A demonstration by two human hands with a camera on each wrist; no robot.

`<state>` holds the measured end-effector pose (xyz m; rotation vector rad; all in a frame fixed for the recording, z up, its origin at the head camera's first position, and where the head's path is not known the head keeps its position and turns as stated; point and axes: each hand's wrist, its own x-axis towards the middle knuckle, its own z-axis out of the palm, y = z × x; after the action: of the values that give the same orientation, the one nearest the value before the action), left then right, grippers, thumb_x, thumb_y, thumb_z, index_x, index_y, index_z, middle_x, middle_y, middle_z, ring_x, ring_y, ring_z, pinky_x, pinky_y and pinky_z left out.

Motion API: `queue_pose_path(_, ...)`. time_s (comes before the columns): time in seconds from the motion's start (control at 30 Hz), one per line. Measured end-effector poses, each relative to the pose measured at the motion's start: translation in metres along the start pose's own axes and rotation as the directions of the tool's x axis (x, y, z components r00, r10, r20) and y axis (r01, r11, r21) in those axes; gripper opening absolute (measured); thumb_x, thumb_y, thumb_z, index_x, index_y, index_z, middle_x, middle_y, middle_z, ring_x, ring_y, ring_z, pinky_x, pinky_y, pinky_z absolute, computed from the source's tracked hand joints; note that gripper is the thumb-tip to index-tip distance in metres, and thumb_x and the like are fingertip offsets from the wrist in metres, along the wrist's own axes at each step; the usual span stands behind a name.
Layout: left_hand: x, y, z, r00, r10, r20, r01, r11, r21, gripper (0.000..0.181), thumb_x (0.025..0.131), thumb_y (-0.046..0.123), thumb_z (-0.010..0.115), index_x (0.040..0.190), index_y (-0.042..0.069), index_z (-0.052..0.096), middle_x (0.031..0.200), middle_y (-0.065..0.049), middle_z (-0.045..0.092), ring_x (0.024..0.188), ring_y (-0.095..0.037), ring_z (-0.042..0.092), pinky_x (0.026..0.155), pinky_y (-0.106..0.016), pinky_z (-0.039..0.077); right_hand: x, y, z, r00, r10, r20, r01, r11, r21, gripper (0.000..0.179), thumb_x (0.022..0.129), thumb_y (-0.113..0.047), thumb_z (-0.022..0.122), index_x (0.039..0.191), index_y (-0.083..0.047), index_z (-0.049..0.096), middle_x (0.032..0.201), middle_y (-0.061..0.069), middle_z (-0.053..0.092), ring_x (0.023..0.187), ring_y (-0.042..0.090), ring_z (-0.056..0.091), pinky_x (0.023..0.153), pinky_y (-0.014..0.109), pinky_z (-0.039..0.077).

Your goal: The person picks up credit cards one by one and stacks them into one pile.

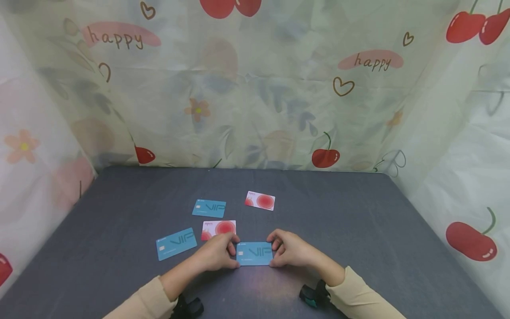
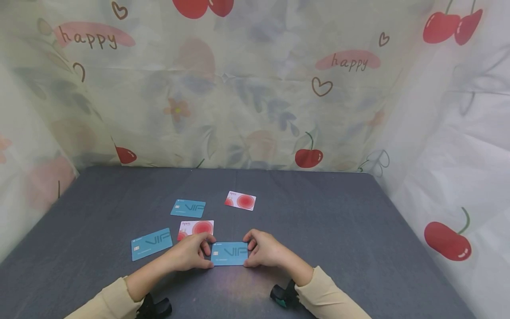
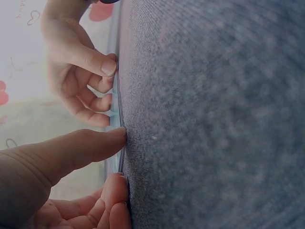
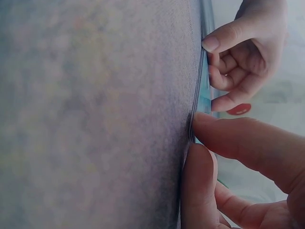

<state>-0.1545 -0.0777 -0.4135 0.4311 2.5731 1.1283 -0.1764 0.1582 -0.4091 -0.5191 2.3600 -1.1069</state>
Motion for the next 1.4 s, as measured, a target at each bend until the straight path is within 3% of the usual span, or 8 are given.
queue_pose_path(1.4,-0.0015,0.0015,-0.0014,1.0,0.004,0.009,-0.004,1.0,-0.007,0.053,0.067,0.011,0.081,0.112,0.0,0.056,0.077,-0.004,0.054,0.065,-0.014,0.049,0.053,-0.023,0.042,0.0015,0.0002,-0.0013,1.0,0.016,0.01,-0.016,1.0,0.019,0.048,0.072,-0.006,0.077,0.113,0.001,0.052,0.089,0.008,0.052,0.072,0.012,0.056,0.061,0.022,0.05)
